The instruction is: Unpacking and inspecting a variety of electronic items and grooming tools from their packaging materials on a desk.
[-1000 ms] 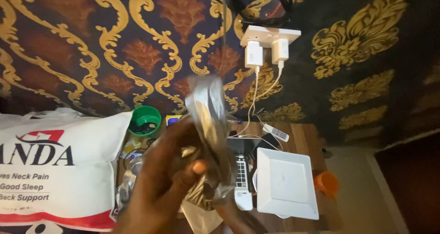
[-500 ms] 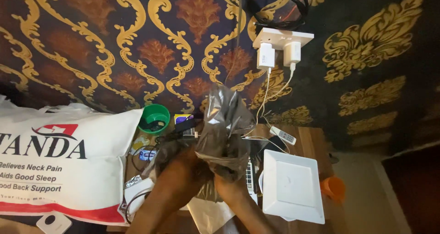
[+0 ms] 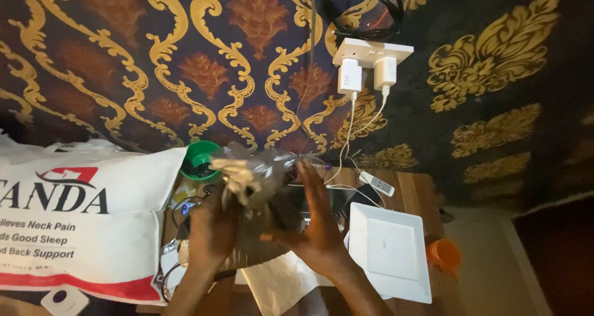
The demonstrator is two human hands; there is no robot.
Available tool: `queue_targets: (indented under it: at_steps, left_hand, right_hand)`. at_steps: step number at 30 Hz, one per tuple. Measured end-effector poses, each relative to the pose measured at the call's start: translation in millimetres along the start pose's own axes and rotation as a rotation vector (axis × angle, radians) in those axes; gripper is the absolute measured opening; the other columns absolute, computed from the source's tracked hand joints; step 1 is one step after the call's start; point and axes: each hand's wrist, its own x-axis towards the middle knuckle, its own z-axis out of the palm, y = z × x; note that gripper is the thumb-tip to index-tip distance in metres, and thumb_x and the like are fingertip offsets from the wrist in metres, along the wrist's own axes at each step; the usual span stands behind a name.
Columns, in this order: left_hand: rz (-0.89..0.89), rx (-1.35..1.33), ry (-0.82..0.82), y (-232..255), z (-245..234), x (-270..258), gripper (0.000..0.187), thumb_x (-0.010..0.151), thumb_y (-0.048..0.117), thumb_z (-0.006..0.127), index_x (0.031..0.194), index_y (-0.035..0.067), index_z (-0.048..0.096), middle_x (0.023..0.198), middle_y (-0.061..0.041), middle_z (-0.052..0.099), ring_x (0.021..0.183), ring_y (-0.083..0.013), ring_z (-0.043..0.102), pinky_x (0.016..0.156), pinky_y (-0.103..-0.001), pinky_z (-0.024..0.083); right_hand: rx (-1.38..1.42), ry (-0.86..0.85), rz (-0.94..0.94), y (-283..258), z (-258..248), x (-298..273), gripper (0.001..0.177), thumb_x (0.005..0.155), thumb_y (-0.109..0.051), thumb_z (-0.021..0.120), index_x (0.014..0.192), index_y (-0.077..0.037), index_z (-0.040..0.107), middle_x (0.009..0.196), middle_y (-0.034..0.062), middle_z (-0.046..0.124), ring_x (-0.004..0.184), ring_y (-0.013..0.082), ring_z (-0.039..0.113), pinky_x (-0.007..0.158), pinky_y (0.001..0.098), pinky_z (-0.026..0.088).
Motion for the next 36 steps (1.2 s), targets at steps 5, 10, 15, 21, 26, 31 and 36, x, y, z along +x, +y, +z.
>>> queue_targets:
  at_steps: [5, 10, 15, 21, 26, 31, 36]
  left_hand:
    - [-0.187, 0.321, -0.029, 61.1, 9.0, 7.5, 0.025, 0.085, 0.008, 0.069, 0.110, 0.004, 0.071, 0.098, -0.016, 0.077, 0.084, -0.0214, 0.070, 0.075, -0.036, 0.055]
    - [-0.330, 0.213, -0.130, 93.4, 14.2, 14.2, 0.029, 0.084, 0.013, 0.070, 0.112, 0.005, 0.069, 0.093, -0.011, 0.079, 0.075, -0.0171, 0.069, 0.068, -0.033, 0.056]
    - [-0.272, 0.337, 0.039, 99.3, 20.4, 14.5, 0.041, 0.074, 0.015, 0.084, 0.108, 0.001, 0.068, 0.090, -0.011, 0.076, 0.074, -0.0179, 0.068, 0.068, -0.034, 0.055]
    - [0.103, 0.424, 0.051, 112.0, 16.9, 5.2, 0.055, 0.073, 0.023, 0.090, 0.115, 0.000, 0.063, 0.108, -0.016, 0.066, 0.095, -0.0257, 0.068, 0.081, -0.037, 0.055]
    - [0.254, 0.578, 0.127, 111.7, -7.6, 4.4, 0.046, 0.076, 0.022, 0.090, 0.114, 0.008, 0.068, 0.123, -0.011, 0.063, 0.112, -0.0313, 0.067, 0.094, -0.041, 0.057]
    - [0.263, 0.731, -0.137, 88.0, -17.7, -3.2, 0.067, 0.063, 0.026, 0.092, 0.122, 0.009, 0.066, 0.144, -0.015, 0.057, 0.124, -0.0346, 0.057, 0.096, -0.042, 0.052]
    - [0.127, 0.596, -0.326, 110.2, 2.9, 0.9, 0.122, 0.055, 0.045, 0.095, 0.153, 0.008, 0.033, 0.154, -0.023, 0.041, 0.144, -0.0460, 0.033, 0.112, -0.052, 0.028]
  right_hand:
    - [0.377, -0.304, 0.321, 4.2, 19.6, 1.1, 0.110, 0.060, -0.024, 0.095, 0.147, -0.003, 0.032, 0.143, 0.0170, 0.049, 0.132, 0.0316, 0.050, 0.109, 0.0414, 0.042]
    - [0.545, -0.419, 0.466, 13.6, 28.3, -13.5, 0.074, 0.075, -0.020, 0.087, 0.138, -0.004, 0.053, 0.130, 0.0121, 0.069, 0.118, 0.0223, 0.066, 0.101, 0.0362, 0.054]
    - [0.479, -0.328, 0.569, 29.1, 37.7, -25.0, 0.032, 0.085, -0.016, 0.077, 0.113, -0.002, 0.069, 0.099, 0.0096, 0.079, 0.089, 0.0197, 0.072, 0.082, 0.0345, 0.059]
    - [0.415, -0.116, 0.400, 46.2, 45.1, -22.6, 0.027, 0.093, -0.020, 0.070, 0.115, -0.003, 0.070, 0.100, 0.0095, 0.080, 0.089, 0.0153, 0.072, 0.079, 0.0316, 0.057]
    - [0.212, -0.135, 0.688, 54.6, 33.5, -8.7, 0.034, 0.098, -0.029, 0.068, 0.111, 0.000, 0.079, 0.095, 0.0242, 0.076, 0.089, 0.0321, 0.072, 0.080, 0.0387, 0.056]
    - [0.558, 0.120, 0.632, 57.0, 30.1, -5.9, 0.038, 0.095, -0.033, 0.068, 0.116, -0.001, 0.072, 0.109, 0.0114, 0.079, 0.101, 0.0184, 0.072, 0.089, 0.0335, 0.053]
    - [0.448, 0.092, 0.604, 53.3, 38.9, -0.1, 0.034, 0.094, -0.028, 0.068, 0.111, 0.001, 0.072, 0.100, 0.0106, 0.078, 0.090, 0.0243, 0.071, 0.084, 0.0383, 0.053]
